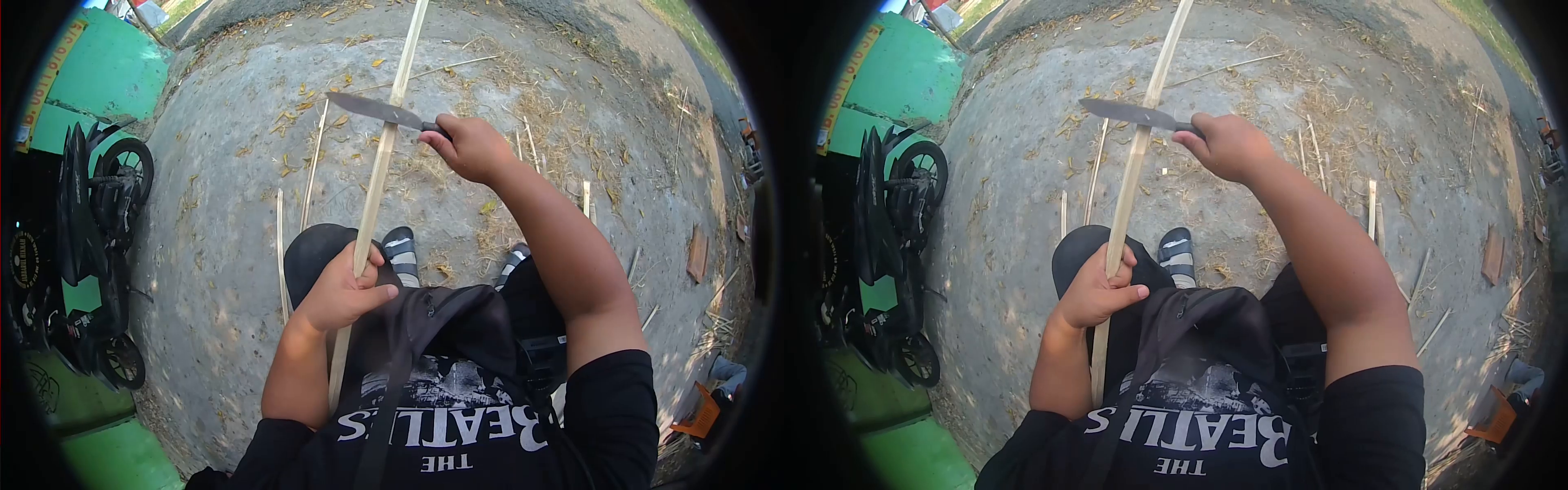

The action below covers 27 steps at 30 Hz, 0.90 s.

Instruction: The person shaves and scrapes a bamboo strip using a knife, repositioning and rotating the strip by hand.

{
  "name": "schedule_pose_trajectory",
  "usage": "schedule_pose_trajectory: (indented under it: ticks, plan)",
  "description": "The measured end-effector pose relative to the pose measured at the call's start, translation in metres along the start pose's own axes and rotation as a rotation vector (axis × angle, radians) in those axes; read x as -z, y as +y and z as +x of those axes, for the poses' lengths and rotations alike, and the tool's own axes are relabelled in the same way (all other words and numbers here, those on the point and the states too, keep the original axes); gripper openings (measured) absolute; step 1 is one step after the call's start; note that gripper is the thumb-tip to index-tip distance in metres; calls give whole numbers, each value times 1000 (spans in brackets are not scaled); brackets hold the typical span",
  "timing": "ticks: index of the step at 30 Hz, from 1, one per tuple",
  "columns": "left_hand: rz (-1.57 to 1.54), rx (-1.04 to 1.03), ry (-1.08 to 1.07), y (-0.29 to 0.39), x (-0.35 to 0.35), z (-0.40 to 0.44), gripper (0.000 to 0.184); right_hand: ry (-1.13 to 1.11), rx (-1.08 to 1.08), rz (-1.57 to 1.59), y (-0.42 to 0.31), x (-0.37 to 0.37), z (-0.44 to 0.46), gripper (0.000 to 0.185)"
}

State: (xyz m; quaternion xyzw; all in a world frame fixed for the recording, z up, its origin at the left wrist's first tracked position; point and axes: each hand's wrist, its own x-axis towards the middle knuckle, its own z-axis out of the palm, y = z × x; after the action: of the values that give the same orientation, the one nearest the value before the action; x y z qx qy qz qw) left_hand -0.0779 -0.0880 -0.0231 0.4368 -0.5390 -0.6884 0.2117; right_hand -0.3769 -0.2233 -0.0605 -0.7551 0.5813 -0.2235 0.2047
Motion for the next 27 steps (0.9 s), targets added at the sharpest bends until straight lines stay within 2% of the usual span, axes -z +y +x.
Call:
schedule_pose_trajectory:
  ticks: [1, 4, 5, 8, 9, 12, 13, 16, 19, 22, 24, 26, 27]
  plan:
    - [23, -29, -5, -2, 1, 2, 41, 15, -95, -15, 7, 12, 2, 56]
    - [-21, -16, 10, -1, 2, 3, 41, 25, -77, 63, 4, 17, -5, 55]
    - [-42, 13, 15, 1, 1, 3, 41, -72, 9, 5, 0, 17, -9, 54]
    - [-77, 63, 23, 6, 0, 4, 41, -137, 255, -9, -22, -2, -18, 53]
    - [-69, 54, 19, 5, 0, 3, 41, -156, 278, -19, -26, -5, -19, 52]
    - [-32, 0, -2, 0, 1, 1, 41, -85, 196, 27, -14, 4, -12, 52]
    - [-17, -30, -10, 0, 2, 1, 41, -108, 56, 106, -6, 11, -4, 52]
    - [-29, 54, 33, 5, -1, 3, 41, -146, 50, 89, -8, 11, -4, 51]
    - [-124, 101, 40, 8, 0, 4, 41, -192, 208, 62, -22, 7, -12, 55]
    - [-87, 58, 21, 2, 1, 6, 40, -203, 328, 19, -34, 1, -20, 56]
    - [-70, 34, 2, 1, 1, 3, 40, -175, 329, -1, -25, 4, -17, 55]
    - [-29, 34, 1, 4, -2, 5, 39, -76, 68, 163, 5, 8, -3, 54]
    - [4, 54, 15, 7, -5, 5, 39, -106, 73, 109, 7, 13, -2, 54]
